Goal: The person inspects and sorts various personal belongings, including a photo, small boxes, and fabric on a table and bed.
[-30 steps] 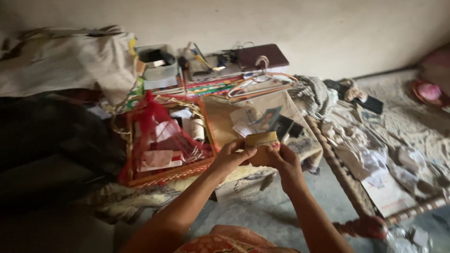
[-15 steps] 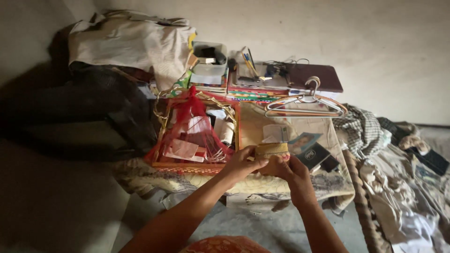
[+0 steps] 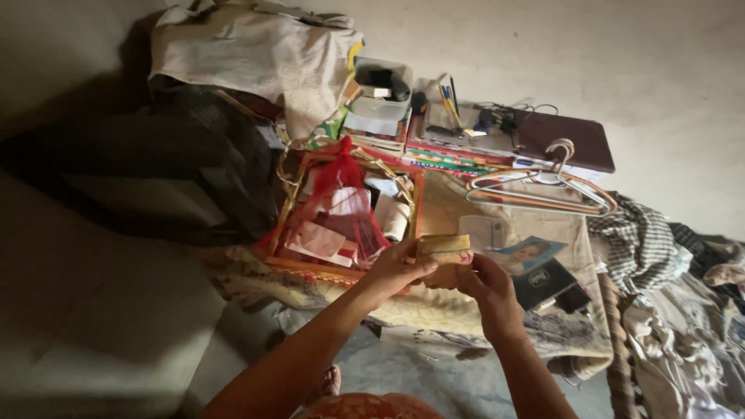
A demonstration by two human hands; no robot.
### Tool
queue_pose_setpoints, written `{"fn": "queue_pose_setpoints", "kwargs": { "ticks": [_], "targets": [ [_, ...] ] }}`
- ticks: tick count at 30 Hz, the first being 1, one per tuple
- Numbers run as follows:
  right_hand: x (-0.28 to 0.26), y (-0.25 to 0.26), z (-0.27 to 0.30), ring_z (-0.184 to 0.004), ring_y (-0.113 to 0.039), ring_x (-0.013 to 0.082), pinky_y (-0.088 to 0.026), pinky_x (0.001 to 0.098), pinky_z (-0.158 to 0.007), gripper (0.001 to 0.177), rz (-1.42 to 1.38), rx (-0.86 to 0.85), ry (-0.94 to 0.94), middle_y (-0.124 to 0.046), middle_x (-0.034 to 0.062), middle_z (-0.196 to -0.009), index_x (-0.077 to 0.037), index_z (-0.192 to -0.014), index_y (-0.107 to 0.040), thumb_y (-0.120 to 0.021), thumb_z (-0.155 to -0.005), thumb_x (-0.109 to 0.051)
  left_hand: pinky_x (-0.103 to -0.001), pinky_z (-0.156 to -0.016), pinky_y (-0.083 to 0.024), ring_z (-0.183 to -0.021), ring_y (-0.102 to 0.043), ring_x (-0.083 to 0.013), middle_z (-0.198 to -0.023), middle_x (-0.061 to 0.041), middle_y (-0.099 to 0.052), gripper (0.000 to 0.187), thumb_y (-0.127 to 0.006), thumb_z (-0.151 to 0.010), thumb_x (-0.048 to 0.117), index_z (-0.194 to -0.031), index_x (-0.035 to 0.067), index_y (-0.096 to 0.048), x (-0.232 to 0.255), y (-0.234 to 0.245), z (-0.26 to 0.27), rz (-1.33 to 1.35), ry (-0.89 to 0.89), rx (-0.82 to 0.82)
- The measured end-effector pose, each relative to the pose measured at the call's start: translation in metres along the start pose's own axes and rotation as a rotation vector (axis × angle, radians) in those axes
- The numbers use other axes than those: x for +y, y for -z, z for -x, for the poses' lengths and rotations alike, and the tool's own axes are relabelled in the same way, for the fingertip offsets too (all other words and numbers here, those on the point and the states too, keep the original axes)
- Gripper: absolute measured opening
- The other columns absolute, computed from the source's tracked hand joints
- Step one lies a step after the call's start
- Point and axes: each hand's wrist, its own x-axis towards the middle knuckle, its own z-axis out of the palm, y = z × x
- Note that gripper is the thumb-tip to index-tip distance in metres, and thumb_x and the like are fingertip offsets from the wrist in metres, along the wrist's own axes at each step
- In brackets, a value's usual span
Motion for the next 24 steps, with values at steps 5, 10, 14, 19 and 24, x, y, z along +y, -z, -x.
{"fn": "queue_pose_setpoints", "kwargs": {
  "ticks": [5,10,14,19,24],
  "targets": [
    [0.000,-0.024,-0.022,-0.086,-0.065,0.0103,-0.054,0.0285,-0.078,0.040,-0.044,0.100,-0.003,-0.072,0.0020,-0.100,0.000,-0.122,-0.065,-0.065,-0.092,-0.026,-0.030,-0.101,-0.044,-0.129,-0.052,-0.0180,-0.144,-0.017,-0.057,0.062,-0.076,-0.104,0.033,-0.150,0.001,-0.049,-0.049,0.051,-0.043,-0.261,-0.358,0.117],
    [0.067,-0.034,-0.073,-0.075,-0.059,0.0123,-0.051,0.0299,-0.071,0.034,-0.061,0.249,-0.141,-0.065,0.0042,-0.086,0.000,-0.111,-0.071,-0.066,-0.100,-0.032,-0.035,-0.089,-0.058,-0.115,-0.062,-0.0197,-0.141,-0.013,-0.058,0.062,-0.068,-0.093,0.032,-0.147,0.010,-0.047,-0.006,0.109,-0.048,0.099,-0.066,0.055],
    [0.114,-0.054,-0.102,-0.075,-0.062,0.0134,-0.052,0.0299,-0.072,0.035,-0.147,0.265,-0.266,-0.064,0.0043,-0.086,0.001,-0.108,-0.070,-0.068,-0.099,-0.033,-0.035,-0.093,-0.055,-0.119,-0.061,-0.0170,-0.142,-0.011,-0.059,0.058,-0.067,-0.095,0.031,-0.147,0.013,-0.049,-0.005,0.149,-0.061,0.145,-0.060,0.049],
    [0.178,-0.078,-0.142,-0.080,-0.067,0.0146,-0.054,0.0297,-0.070,0.033,-0.199,0.306,-0.279,-0.071,0.0026,-0.093,-0.005,-0.115,-0.070,-0.071,-0.092,-0.029,-0.034,-0.090,-0.055,-0.116,-0.064,-0.0154,-0.138,-0.008,-0.063,0.053,-0.068,-0.095,0.032,-0.142,0.013,-0.055,-0.012,0.180,-0.072,0.123,-0.048,0.018],
    [0.157,-0.122,-0.161,-0.071,-0.068,0.0195,-0.062,0.0371,-0.062,0.041,-0.310,0.301,-0.337,-0.068,0.0078,-0.085,0.002,-0.111,-0.070,-0.069,-0.095,-0.036,-0.033,-0.087,-0.054,-0.115,-0.063,-0.0145,-0.136,-0.007,-0.064,0.050,-0.069,-0.095,0.032,-0.139,0.011,-0.058,-0.009,0.206,-0.068,0.085,-0.042,-0.012]
  ]
}}
